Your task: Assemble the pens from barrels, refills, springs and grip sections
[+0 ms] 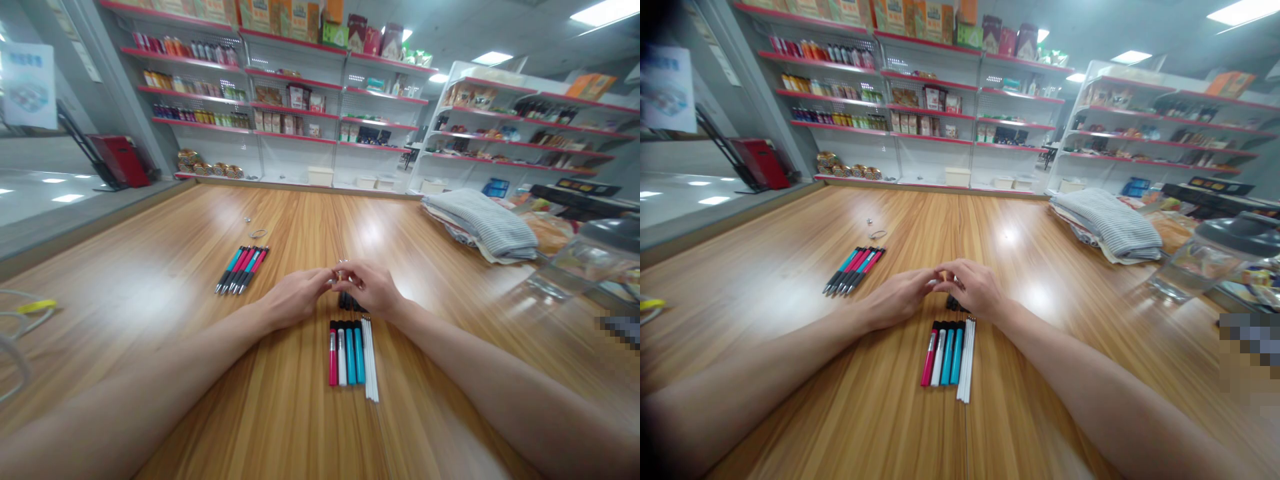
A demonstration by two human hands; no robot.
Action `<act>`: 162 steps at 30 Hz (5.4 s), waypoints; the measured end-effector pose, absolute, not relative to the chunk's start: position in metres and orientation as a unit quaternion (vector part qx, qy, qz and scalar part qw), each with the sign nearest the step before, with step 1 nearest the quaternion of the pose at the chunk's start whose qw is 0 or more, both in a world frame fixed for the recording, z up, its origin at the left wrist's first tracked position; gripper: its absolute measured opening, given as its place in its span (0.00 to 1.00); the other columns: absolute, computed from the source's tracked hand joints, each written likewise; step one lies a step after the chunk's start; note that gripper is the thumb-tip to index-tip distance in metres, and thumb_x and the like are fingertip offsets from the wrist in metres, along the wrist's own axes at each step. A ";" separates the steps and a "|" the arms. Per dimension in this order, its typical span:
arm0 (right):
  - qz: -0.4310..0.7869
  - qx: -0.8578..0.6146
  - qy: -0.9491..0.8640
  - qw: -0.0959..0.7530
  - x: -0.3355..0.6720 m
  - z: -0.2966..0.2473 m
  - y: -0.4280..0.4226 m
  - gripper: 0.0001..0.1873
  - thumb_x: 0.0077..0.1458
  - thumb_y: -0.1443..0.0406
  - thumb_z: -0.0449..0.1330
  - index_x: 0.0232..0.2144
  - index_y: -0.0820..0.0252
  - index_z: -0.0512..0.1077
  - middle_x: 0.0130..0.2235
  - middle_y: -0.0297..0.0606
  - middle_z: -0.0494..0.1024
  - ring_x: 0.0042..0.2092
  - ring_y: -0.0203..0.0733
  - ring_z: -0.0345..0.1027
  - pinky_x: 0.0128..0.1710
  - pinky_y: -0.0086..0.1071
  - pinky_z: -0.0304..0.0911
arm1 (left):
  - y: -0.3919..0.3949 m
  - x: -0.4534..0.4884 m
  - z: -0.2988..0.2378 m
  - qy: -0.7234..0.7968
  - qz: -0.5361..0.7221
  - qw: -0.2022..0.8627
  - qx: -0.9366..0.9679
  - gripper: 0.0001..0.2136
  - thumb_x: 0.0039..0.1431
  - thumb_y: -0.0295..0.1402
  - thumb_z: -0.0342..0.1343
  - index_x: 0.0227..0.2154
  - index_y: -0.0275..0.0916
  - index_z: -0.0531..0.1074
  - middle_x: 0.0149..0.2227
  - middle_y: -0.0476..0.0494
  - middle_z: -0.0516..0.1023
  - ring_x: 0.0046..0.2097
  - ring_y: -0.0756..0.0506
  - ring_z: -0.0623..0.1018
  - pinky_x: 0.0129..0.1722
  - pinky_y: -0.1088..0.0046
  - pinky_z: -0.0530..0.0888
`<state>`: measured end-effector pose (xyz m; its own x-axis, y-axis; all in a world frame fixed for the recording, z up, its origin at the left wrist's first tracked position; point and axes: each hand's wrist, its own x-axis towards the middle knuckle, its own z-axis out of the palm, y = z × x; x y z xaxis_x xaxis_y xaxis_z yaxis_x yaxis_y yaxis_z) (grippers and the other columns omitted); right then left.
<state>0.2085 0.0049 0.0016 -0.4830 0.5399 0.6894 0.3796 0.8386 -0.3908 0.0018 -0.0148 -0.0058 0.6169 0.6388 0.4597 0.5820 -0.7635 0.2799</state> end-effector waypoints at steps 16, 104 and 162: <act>0.508 -0.398 -0.705 -0.295 0.262 0.040 0.023 0.33 0.44 0.40 0.59 0.22 0.68 0.74 0.13 0.33 0.69 0.14 0.32 0.62 0.11 0.23 0.49 | -0.017 -0.003 -0.002 0.377 0.356 0.122 0.847 0.08 0.65 0.36 0.42 0.41 0.38 0.60 0.31 0.49 0.69 0.31 0.51 0.69 0.33 0.75 0.66; 0.091 -0.478 -0.781 0.391 0.235 -0.002 0.021 0.17 0.59 0.57 0.51 0.30 0.61 0.75 0.27 0.36 0.76 0.26 0.34 0.64 0.29 0.28 0.57 | -0.019 0.002 0.002 0.430 0.346 0.023 0.834 0.10 0.66 0.37 0.42 0.35 0.39 0.67 0.28 0.49 0.72 0.27 0.51 0.70 0.27 0.76 0.60; 0.087 -0.543 -0.758 0.350 0.243 -0.010 0.035 0.05 0.46 0.65 0.58 0.28 0.59 0.72 0.22 0.30 0.72 0.25 0.35 0.65 0.26 0.28 0.57 | -0.023 0.008 0.006 0.441 0.479 0.243 0.719 0.12 0.62 0.37 0.47 0.24 0.38 0.63 0.20 0.53 0.62 0.23 0.53 0.61 0.25 0.77 0.57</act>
<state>0.2429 0.0354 -0.0103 -0.1637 0.8849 0.4360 0.7624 0.3940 -0.5134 0.0076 -0.0233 0.0061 0.1525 0.8669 0.4745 0.4018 -0.4930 0.7717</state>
